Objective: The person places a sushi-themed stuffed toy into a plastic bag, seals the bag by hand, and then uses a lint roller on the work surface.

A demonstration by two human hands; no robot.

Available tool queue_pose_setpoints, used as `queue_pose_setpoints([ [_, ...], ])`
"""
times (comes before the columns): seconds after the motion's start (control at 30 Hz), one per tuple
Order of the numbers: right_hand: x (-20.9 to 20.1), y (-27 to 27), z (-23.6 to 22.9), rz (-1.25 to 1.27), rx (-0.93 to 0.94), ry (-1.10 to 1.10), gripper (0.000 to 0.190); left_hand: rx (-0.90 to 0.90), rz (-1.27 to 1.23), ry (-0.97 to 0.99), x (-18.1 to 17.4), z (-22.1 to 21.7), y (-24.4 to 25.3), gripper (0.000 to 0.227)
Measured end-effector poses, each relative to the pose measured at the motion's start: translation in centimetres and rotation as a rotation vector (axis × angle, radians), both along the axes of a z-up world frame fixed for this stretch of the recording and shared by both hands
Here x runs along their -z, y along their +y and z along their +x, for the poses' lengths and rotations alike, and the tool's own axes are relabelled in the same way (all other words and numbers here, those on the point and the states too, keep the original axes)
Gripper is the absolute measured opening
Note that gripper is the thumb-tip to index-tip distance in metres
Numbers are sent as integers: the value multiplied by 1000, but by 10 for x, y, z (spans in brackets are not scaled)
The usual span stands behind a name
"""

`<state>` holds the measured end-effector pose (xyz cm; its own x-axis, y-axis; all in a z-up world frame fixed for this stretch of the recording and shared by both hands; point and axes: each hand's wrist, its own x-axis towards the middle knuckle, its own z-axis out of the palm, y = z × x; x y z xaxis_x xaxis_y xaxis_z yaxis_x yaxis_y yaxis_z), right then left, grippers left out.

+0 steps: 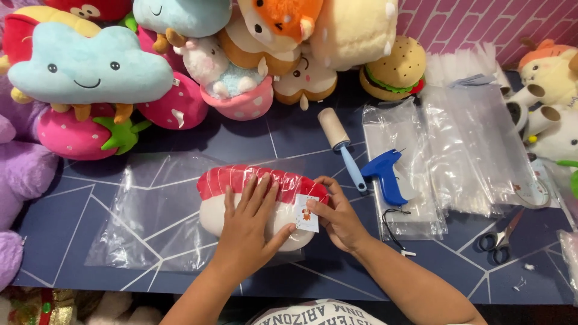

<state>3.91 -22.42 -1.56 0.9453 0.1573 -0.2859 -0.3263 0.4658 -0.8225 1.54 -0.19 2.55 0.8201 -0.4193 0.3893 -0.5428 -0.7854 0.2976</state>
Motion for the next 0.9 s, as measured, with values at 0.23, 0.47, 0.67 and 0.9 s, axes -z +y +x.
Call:
queue_pose_setpoints([
  [0.23,-5,10,2,-4,-1,43,54,126,-104,-2,-2,-1,-3,47],
  [0.47,-10,23,-2,-71,23,-97,67,159,-140,-7,-8,-6,-20,49],
  [0.67,7,21,9,-11,35,10,52,213,-35,-58,-13,-3,-23,49],
  [0.9,-4,25,12,60,185,157,42,291,-62,159,-28,-8,-9,52],
])
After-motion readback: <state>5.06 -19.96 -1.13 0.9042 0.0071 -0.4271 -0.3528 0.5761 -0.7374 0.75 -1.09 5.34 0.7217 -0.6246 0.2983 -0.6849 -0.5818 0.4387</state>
